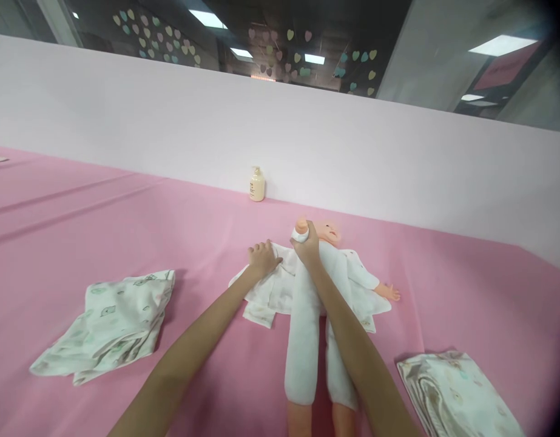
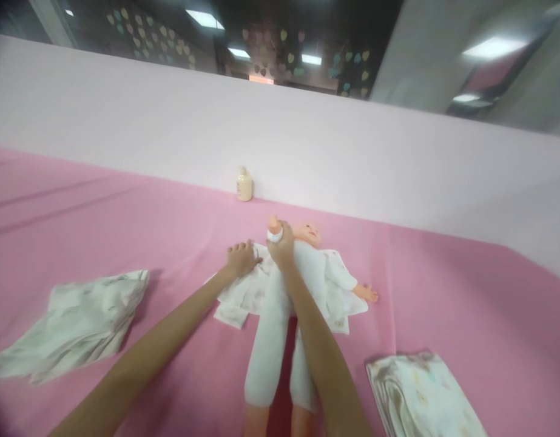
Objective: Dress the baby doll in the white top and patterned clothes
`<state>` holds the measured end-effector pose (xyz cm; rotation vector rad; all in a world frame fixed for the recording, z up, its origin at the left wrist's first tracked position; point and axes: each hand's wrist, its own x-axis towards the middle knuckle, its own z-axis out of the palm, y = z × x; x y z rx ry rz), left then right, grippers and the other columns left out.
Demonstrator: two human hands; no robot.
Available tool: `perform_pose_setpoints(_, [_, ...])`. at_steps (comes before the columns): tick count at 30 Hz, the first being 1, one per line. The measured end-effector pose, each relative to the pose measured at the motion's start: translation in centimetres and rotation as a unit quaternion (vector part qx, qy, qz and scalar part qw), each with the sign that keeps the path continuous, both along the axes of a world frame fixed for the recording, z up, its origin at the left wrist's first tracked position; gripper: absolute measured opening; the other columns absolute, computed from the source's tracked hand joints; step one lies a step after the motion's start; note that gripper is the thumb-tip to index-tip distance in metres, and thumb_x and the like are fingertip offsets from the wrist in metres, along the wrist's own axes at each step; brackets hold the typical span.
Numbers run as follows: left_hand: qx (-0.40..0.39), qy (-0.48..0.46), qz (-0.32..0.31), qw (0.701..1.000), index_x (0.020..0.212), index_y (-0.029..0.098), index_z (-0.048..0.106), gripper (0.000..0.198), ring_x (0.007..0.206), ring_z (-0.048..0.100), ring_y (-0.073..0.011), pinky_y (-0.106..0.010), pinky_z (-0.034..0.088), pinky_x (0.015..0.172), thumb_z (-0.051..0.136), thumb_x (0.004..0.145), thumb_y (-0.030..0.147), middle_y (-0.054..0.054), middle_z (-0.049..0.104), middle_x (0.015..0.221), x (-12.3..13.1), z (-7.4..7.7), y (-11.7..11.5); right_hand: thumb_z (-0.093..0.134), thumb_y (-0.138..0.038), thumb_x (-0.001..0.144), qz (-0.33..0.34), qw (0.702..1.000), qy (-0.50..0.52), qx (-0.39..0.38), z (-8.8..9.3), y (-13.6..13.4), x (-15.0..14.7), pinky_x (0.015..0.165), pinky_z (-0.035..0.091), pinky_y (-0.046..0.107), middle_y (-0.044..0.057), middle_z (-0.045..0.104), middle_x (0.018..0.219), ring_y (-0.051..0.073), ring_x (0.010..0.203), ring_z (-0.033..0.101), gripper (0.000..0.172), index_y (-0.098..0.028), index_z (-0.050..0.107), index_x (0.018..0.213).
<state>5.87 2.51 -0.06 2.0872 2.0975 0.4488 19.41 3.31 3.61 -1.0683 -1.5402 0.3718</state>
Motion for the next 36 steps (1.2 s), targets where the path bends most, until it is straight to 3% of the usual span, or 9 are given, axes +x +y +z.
perform_pose_setpoints(4, [-0.037,0.005,-0.037,0.999,0.146,0.013,0.033,0.073,0.109,0.061,-0.0341,-0.047,0.042,0.095,0.063,0.08,0.022,-0.02,0.066,0.111,-0.6,0.8,-0.1,0.053,-0.013,0.074,-0.02,0.989,-0.147,0.016,-0.2,-0.7,-0.3,0.09,0.045,0.031,0.01,0.055,0.105,0.022,0.1,0.054,0.035,-0.015,0.048,0.109])
perform_pose_setpoints(9, [-0.02,-0.043,-0.056,0.997,0.142,0.016,0.036,0.073,0.099,0.065,-0.0265,-0.031,0.049,0.079,0.063,0.075,0.022,-0.013,0.067,0.107,-4.4,4.3,-0.1,0.042,0.001,0.071,-0.047,0.941,-0.334,-0.029,-0.5,-2.1,-0.8,0.077,0.045,0.028,0.009,0.052,0.105,0.021,0.09,0.054,0.044,-0.017,0.051,0.111])
perform_pose_setpoints(13, [0.007,-0.081,-0.074,0.994,0.142,0.016,0.036,0.071,0.088,0.065,-0.0214,-0.028,0.05,0.076,0.058,0.075,0.023,-0.006,0.066,0.094,-6.4,7.4,-0.4,0.049,-0.007,0.08,-0.062,0.9,-0.428,-0.055,-0.5,-2.9,-1.9,0.085,0.043,0.033,0.01,0.054,0.106,0.024,0.096,0.053,0.034,-0.017,0.052,0.112])
perform_pose_setpoints(17, [0.013,-0.107,-0.097,0.989,0.139,0.017,0.042,0.073,0.084,0.064,-0.0204,-0.027,0.05,0.072,0.064,0.069,0.021,-0.004,0.064,0.09,-6.2,8.8,-1.3,0.042,-0.009,0.09,-0.084,0.857,-0.502,-0.079,-0.5,-3.7,-3.2,0.093,0.04,0.039,0.013,0.056,0.11,0.025,0.103,0.054,0.027,-0.016,0.052,0.115])
perform_pose_setpoints(21, [0.004,-0.124,-0.117,0.985,0.136,0.019,0.049,0.071,0.076,0.062,-0.0184,-0.023,0.047,0.062,0.068,0.068,0.023,-0.004,0.063,0.089,-5.8,9.5,-2.3,0.032,-0.006,0.094,-0.099,0.835,-0.532,-0.098,-0.4,-3.8,-3.8,0.099,0.037,0.044,0.014,0.058,0.114,0.025,0.105,0.055,0.034,-0.017,0.053,0.119])
perform_pose_setpoints(27, [0.001,-0.113,-0.177,0.978,0.137,0.024,0.049,0.071,0.079,0.063,-0.0181,-0.023,0.048,0.063,0.067,0.069,0.021,-0.006,0.065,0.1,-5.4,10.4,-3.7,0.051,-0.02,0.092,-0.131,0.845,-0.501,-0.132,-0.7,-2.5,-3.8,0.103,0.035,0.056,0.018,0.058,0.117,0.03,0.109,0.055,0.027,-0.016,0.055,0.118])
perform_pose_setpoints(31, [0.064,-0.123,-0.164,0.977,0.131,0.02,0.056,0.062,0.088,0.065,-0.0198,-0.027,0.051,0.08,0.06,0.069,0.011,-0.004,0.068,0.098,-4.1,9.4,-3.0,0.049,-0.012,0.091,-0.026,0.868,-0.478,-0.136,-1.3,-2.4,-4.1,0.108,0.014,0.07,0.024,0.059,0.115,0.035,0.112,0.053,0.025,-0.007,0.058,0.113])
perform_pose_setpoints(33, [0.07,-0.118,-0.155,0.978,0.131,0.02,0.057,0.062,0.096,0.065,-0.0208,-0.029,0.05,0.088,0.057,0.069,0.009,-0.004,0.068,0.107,-3.6,8.5,-2.3,0.046,-0.005,0.089,0.023,0.875,-0.463,-0.141,-1.4,-2.5,-4.1,0.108,0.006,0.072,0.025,0.061,0.112,0.036,0.115,0.052,0.024,-0.003,0.06,0.109])
perform_pose_setpoints(36, [0.045,-0.094,-0.147,0.984,0.127,0.016,0.06,0.053,0.111,0.061,-0.0217,-0.028,0.046,0.096,0.055,0.074,0.011,-0.007,0.066,0.122,-3.2,7.4,-1.4,0.055,-0.01,0.086,0.078,0.887,-0.429,-0.15,-0.6,-2.3,-3.2,0.109,0.011,0.069,0.019,0.064,0.113,0.033,0.116,0.053,0.021,-0.008,0.062,0.106])
